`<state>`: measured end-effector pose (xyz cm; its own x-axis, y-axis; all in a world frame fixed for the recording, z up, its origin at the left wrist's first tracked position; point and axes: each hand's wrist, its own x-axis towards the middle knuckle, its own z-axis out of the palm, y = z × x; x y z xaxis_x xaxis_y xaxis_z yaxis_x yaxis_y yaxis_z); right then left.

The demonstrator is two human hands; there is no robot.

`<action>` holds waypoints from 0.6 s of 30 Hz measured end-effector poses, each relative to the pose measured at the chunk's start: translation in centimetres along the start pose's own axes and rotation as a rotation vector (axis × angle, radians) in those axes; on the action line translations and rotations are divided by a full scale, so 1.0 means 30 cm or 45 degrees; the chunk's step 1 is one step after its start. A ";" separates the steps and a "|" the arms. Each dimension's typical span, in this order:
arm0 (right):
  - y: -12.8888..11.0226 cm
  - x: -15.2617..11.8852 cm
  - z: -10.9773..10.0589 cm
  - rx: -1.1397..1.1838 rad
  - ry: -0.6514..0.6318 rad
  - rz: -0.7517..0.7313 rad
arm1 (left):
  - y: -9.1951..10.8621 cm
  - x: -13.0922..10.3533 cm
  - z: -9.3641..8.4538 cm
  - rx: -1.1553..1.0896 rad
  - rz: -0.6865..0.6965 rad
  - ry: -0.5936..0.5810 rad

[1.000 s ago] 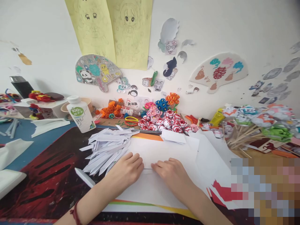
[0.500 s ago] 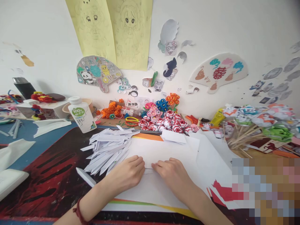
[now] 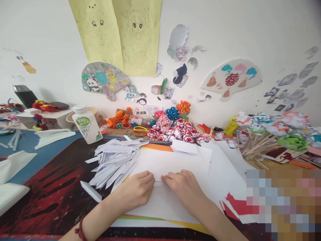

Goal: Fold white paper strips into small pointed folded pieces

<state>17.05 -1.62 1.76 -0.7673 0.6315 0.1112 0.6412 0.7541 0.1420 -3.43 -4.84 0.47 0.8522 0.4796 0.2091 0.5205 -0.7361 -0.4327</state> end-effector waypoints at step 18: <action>0.014 -0.024 -0.032 0.135 -0.025 0.238 | 0.007 0.024 -0.029 -0.215 -0.554 0.005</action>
<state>17.86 -1.91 2.70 -0.6353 0.7649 0.1065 0.7703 0.6375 0.0162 -2.67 -5.07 1.29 0.5527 0.7595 0.3431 0.8308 -0.5344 -0.1554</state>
